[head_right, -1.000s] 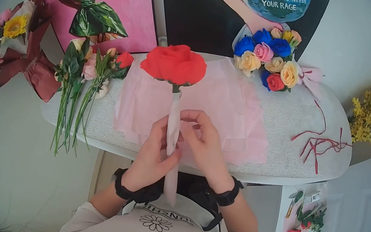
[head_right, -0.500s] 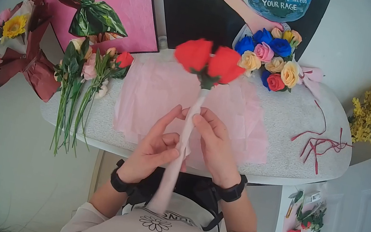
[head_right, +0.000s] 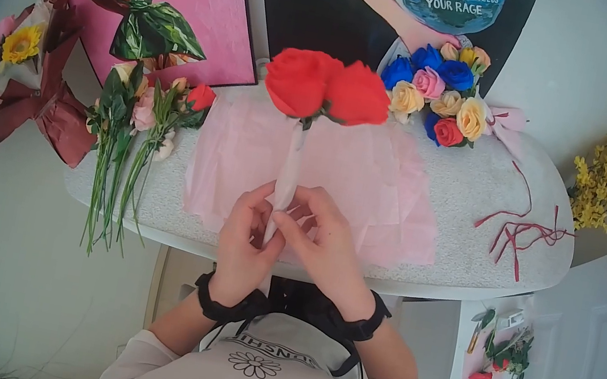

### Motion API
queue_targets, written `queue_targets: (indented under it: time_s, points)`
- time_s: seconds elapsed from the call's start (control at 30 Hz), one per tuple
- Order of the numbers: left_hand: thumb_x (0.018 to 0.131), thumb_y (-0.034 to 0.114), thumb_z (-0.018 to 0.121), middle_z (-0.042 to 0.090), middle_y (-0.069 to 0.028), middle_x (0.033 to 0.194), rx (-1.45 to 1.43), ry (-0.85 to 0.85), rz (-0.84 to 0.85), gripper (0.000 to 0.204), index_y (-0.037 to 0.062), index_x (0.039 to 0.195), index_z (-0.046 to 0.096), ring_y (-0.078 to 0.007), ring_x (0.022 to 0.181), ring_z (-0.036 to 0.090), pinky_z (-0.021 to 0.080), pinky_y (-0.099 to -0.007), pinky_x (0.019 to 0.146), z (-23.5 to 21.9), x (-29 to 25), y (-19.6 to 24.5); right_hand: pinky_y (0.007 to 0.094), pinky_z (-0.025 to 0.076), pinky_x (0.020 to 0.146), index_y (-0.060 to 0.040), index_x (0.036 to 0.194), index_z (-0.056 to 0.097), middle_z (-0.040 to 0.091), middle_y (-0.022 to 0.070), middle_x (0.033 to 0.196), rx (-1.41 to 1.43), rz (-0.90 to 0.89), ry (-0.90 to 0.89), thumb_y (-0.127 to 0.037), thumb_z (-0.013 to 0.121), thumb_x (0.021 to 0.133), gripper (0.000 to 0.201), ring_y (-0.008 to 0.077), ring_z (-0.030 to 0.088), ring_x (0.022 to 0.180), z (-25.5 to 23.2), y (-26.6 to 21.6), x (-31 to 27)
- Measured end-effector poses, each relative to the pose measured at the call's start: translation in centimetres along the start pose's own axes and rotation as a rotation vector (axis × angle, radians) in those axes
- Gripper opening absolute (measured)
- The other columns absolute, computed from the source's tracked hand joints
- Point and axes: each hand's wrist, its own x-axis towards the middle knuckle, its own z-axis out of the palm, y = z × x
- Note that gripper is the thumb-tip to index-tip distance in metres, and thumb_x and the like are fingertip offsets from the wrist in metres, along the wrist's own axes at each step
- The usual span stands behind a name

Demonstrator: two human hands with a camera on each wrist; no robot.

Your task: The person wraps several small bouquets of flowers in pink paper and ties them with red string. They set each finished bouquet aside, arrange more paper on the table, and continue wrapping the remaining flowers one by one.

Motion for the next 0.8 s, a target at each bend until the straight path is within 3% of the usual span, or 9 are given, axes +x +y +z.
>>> queue_targets:
  time_s: [0.13, 0.23, 0.33, 0.43, 0.63, 0.8]
  points:
    - [0.075, -0.011, 0.068, 0.052, -0.0038, 0.095, 0.194, -0.012, 0.137, 0.060, 0.0056, 0.131, 0.052, -0.0105, 0.071, 0.049, 0.041, -0.0242, 0.059, 0.1, -0.1, 0.1, 0.0257, 0.047, 0.072, -0.0014, 0.116, 0.061, 0.059, 0.0019, 0.092, -0.109, 0.027, -0.010, -0.010, 0.065, 0.090, 0.027, 0.0111, 0.057, 0.084, 0.1, -0.4, -0.1]
    - [0.075, -0.007, 0.069, 0.053, -0.0040, 0.097, 0.055, -0.060, 0.127, 0.058, 0.0049, 0.130, 0.053, -0.0121, 0.074, 0.051, 0.044, -0.0255, 0.067, -0.4, 0.2, 0.8, 0.0257, 0.047, 0.080, -0.0005, 0.121, 0.060, 0.063, 0.0021, 0.101, 0.155, 0.098, 0.043, -0.010, 0.059, 0.094, 0.028, 0.0095, 0.057, 0.091, -0.2, 0.1, -0.1]
    - [0.081, -0.003, 0.069, 0.057, -0.0039, 0.101, -0.046, -0.034, 0.163, 0.051, 0.0030, 0.129, 0.053, -0.0109, 0.084, 0.055, 0.046, -0.0259, 0.076, -0.5, 0.5, -0.3, 0.0258, 0.046, 0.088, 0.0001, 0.126, 0.058, 0.063, 0.0029, 0.111, 0.235, 0.090, 0.049, -0.010, 0.054, 0.098, 0.030, 0.0087, 0.056, 0.098, -1.4, 0.1, 0.5]
    - [0.087, 0.000, 0.066, 0.060, -0.0041, 0.105, -0.628, -0.167, -0.353, 0.041, 0.0005, 0.126, 0.053, -0.0104, 0.093, 0.058, 0.047, -0.0250, 0.082, -1.0, 0.5, 0.3, 0.0264, 0.044, 0.093, -0.0001, 0.128, 0.057, 0.063, 0.0026, 0.112, 0.208, 0.079, 0.063, -0.011, 0.052, 0.100, 0.031, 0.0095, 0.056, 0.102, -1.9, -0.6, 0.7]
    - [0.088, -0.004, 0.064, 0.062, -0.0052, 0.108, -0.600, -0.221, -0.290, 0.035, -0.0006, 0.120, 0.051, -0.0111, 0.095, 0.060, 0.049, -0.0278, 0.083, -0.3, 0.3, -0.3, 0.0279, 0.046, 0.087, -0.0002, 0.126, 0.058, 0.058, 0.0047, 0.108, 0.157, -0.021, 0.028, -0.011, 0.056, 0.097, 0.031, 0.0125, 0.055, 0.099, -1.4, 0.4, 0.9]
    - [0.081, -0.005, 0.069, 0.062, -0.0087, 0.103, 0.052, -0.098, -0.005, 0.039, 0.0013, 0.115, 0.050, -0.0165, 0.091, 0.062, 0.050, -0.0306, 0.079, 0.6, 0.2, -0.8, 0.0335, 0.047, 0.075, 0.0015, 0.108, 0.060, 0.052, 0.0109, 0.094, -0.151, -0.042, 0.103, -0.010, 0.058, 0.093, 0.019, 0.0231, 0.056, 0.087, 0.6, -0.9, 0.2]
